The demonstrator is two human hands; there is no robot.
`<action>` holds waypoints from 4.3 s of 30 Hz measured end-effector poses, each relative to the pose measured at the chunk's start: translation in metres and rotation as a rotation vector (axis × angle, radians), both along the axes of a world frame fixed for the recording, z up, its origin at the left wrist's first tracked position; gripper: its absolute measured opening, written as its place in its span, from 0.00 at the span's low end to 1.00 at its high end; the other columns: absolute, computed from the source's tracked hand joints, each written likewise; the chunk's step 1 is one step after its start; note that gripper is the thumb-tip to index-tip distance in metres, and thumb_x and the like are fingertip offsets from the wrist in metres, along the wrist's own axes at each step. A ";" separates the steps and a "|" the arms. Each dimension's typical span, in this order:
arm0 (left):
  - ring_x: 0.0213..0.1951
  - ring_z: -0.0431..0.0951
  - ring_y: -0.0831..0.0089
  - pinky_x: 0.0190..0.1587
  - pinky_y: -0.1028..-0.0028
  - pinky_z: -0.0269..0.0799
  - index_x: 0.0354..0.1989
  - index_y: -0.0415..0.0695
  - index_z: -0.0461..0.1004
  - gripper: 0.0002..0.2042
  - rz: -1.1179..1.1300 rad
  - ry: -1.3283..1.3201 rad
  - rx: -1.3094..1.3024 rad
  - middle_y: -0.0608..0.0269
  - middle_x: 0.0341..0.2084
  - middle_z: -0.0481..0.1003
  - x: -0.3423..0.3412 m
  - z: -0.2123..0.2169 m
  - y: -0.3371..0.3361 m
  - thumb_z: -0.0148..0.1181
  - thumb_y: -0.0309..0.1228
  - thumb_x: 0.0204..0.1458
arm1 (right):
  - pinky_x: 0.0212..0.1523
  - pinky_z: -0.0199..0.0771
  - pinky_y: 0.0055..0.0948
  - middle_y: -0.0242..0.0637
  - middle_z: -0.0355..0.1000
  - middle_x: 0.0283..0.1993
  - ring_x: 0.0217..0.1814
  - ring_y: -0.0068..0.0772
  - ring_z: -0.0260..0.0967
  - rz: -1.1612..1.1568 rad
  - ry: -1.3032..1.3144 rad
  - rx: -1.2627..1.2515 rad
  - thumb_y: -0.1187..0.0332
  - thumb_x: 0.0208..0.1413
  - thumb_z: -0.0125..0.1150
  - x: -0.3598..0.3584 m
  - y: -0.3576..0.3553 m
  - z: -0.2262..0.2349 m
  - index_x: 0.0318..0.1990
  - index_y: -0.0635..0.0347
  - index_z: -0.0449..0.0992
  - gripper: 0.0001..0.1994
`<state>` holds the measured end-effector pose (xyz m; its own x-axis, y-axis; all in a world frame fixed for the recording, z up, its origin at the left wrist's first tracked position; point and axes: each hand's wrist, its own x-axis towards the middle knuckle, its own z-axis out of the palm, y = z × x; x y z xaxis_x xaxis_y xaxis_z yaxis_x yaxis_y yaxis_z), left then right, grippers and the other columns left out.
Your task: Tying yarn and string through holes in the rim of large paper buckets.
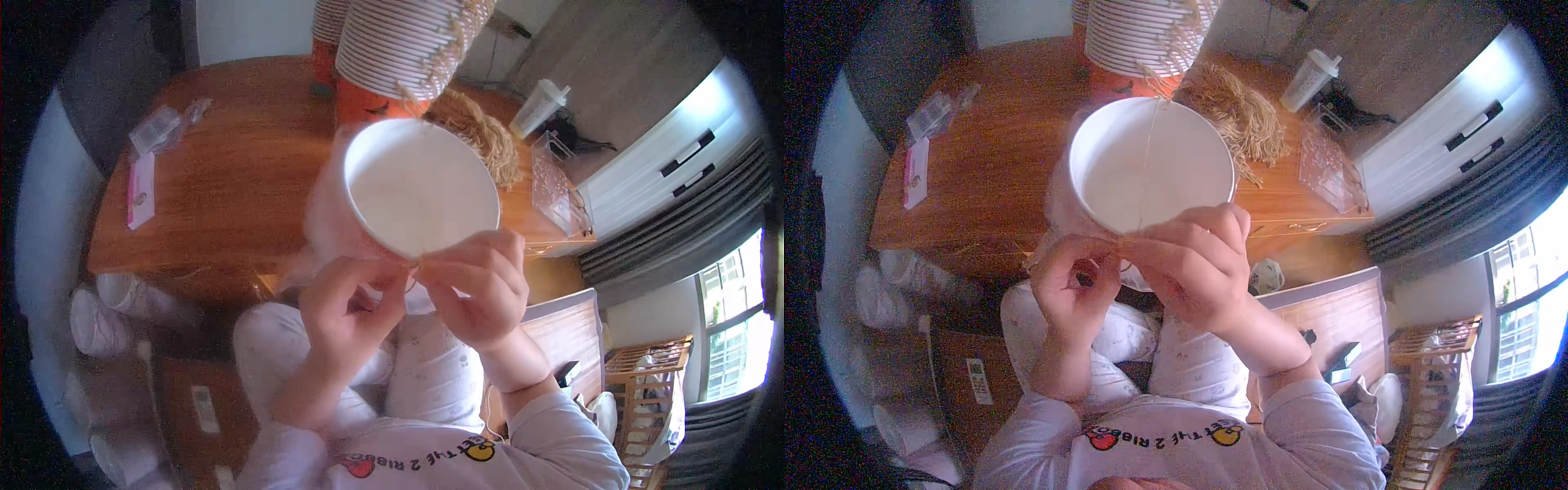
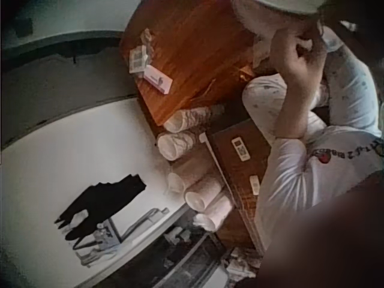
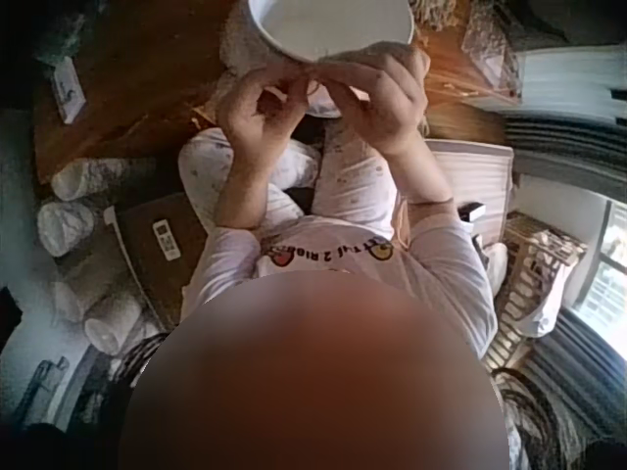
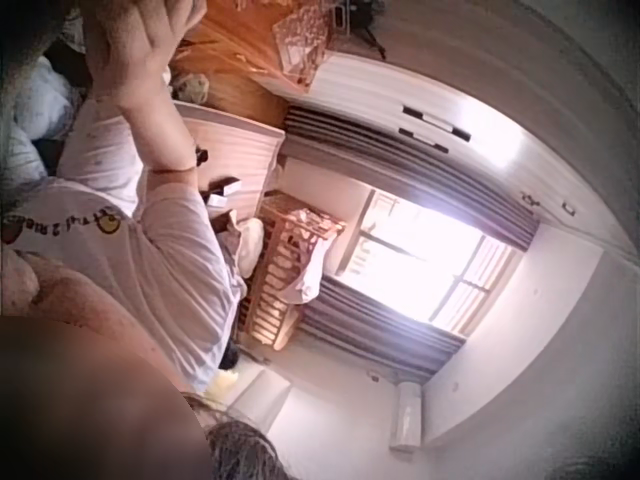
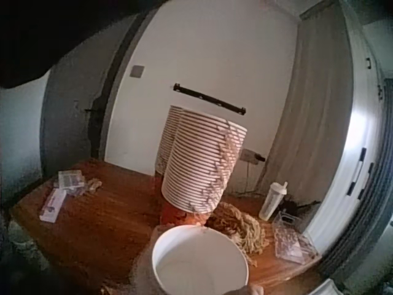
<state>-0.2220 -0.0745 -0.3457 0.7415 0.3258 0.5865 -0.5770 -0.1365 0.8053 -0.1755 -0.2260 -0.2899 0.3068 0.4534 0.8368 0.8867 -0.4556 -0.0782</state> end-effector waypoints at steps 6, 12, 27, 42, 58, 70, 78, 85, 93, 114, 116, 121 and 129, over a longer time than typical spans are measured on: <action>0.29 0.75 0.82 0.27 0.84 0.68 0.33 0.38 0.76 0.07 -0.022 0.040 -0.027 0.63 0.30 0.78 -0.003 -0.001 0.000 0.64 0.16 0.45 | 0.43 0.60 0.29 0.22 0.78 0.37 0.37 0.28 0.69 0.007 -0.005 -0.043 0.71 0.35 0.72 -0.005 0.001 0.001 0.38 0.50 0.81 0.17; 0.27 0.76 0.78 0.24 0.81 0.69 0.34 0.40 0.78 0.08 0.048 -0.061 0.044 0.63 0.29 0.78 0.002 -0.003 -0.001 0.63 0.17 0.43 | 0.44 0.59 0.29 0.22 0.77 0.37 0.40 0.29 0.69 0.025 0.066 0.002 0.73 0.35 0.74 -0.001 0.000 -0.001 0.41 0.51 0.79 0.20; 0.27 0.77 0.77 0.23 0.81 0.70 0.36 0.39 0.77 0.10 0.105 -0.081 0.084 0.62 0.30 0.78 -0.003 0.001 -0.004 0.64 0.18 0.44 | 0.44 0.60 0.29 0.29 0.80 0.35 0.38 0.28 0.61 0.091 0.126 0.042 0.82 0.38 0.72 -0.002 -0.003 -0.004 0.42 0.56 0.65 0.24; 0.32 0.75 0.81 0.33 0.83 0.69 0.36 0.36 0.75 0.07 -0.132 0.063 -0.090 0.62 0.34 0.77 -0.006 0.001 -0.002 0.62 0.17 0.48 | 0.41 0.59 0.28 0.25 0.80 0.38 0.36 0.26 0.67 -0.003 0.032 0.047 0.76 0.35 0.75 -0.004 -0.005 -0.011 0.35 0.50 0.70 0.20; 0.19 0.64 0.87 0.20 0.84 0.56 0.33 0.42 0.77 0.08 -0.119 0.016 -0.143 0.70 0.25 0.76 0.003 -0.010 -0.007 0.65 0.19 0.44 | 0.41 0.55 0.28 0.19 0.73 0.32 0.35 0.22 0.68 -0.102 0.002 0.060 0.75 0.30 0.74 -0.011 0.001 -0.007 0.39 0.46 0.82 0.21; 0.21 0.72 0.76 0.21 0.78 0.65 0.31 0.44 0.78 0.08 0.108 -0.041 0.096 0.67 0.24 0.76 0.001 0.001 -0.007 0.68 0.20 0.41 | 0.44 0.54 0.26 0.24 0.69 0.33 0.35 0.24 0.65 0.093 0.307 0.297 0.78 0.36 0.71 -0.007 0.002 -0.020 0.38 0.51 0.79 0.18; 0.23 0.74 0.74 0.23 0.76 0.66 0.30 0.44 0.77 0.09 0.115 -0.026 0.116 0.66 0.25 0.77 -0.001 0.002 -0.008 0.68 0.20 0.39 | 0.47 0.55 0.28 0.26 0.80 0.39 0.40 0.28 0.64 0.085 0.342 0.160 0.77 0.40 0.70 -0.009 -0.006 -0.012 0.36 0.54 0.68 0.17; 0.25 0.75 0.65 0.29 0.68 0.68 0.29 0.44 0.77 0.09 0.166 -0.111 0.220 0.64 0.25 0.78 -0.001 0.001 -0.007 0.68 0.21 0.38 | 0.48 0.55 0.31 0.25 0.80 0.42 0.42 0.30 0.65 0.062 0.306 0.126 0.74 0.42 0.72 -0.009 -0.008 -0.010 0.38 0.52 0.68 0.18; 0.22 0.73 0.70 0.24 0.73 0.66 0.28 0.44 0.77 0.09 0.132 -0.064 0.180 0.65 0.25 0.77 0.000 0.005 -0.008 0.68 0.19 0.38 | 0.44 0.54 0.29 0.18 0.79 0.40 0.38 0.25 0.67 -0.059 0.043 0.067 0.74 0.40 0.73 -0.010 -0.008 -0.008 0.37 0.47 0.75 0.16; 0.27 0.78 0.69 0.29 0.71 0.73 0.42 0.46 0.82 0.20 0.230 -0.352 0.527 0.67 0.28 0.78 0.015 -0.001 -0.001 0.70 0.21 0.35 | 0.44 0.53 0.28 0.25 0.77 0.34 0.33 0.25 0.60 0.098 0.524 0.566 0.75 0.43 0.73 -0.026 -0.012 -0.042 0.39 0.56 0.71 0.17; 0.27 0.78 0.70 0.29 0.71 0.73 0.42 0.46 0.82 0.19 0.252 -0.379 0.555 0.68 0.27 0.78 0.014 -0.002 0.001 0.70 0.22 0.35 | 0.41 0.60 0.25 0.37 0.79 0.37 0.36 0.25 0.58 -0.015 0.415 0.323 0.84 0.47 0.66 -0.030 -0.018 -0.036 0.38 0.58 0.63 0.18; 0.27 0.77 0.72 0.29 0.73 0.74 0.41 0.47 0.83 0.18 0.306 -0.436 0.591 0.70 0.28 0.78 0.015 0.000 -0.002 0.70 0.22 0.36 | 0.39 0.60 0.24 0.35 0.75 0.34 0.35 0.26 0.60 -0.128 0.313 0.266 0.86 0.42 0.69 -0.036 -0.018 -0.033 0.39 0.58 0.68 0.19; 0.27 0.77 0.72 0.28 0.72 0.74 0.40 0.47 0.83 0.17 0.327 -0.486 0.560 0.71 0.29 0.77 0.015 -0.004 -0.013 0.71 0.23 0.37 | 0.40 0.55 0.26 0.22 0.66 0.28 0.31 0.24 0.62 -0.182 0.211 0.365 0.72 0.34 0.78 -0.035 -0.019 -0.038 0.34 0.47 0.84 0.15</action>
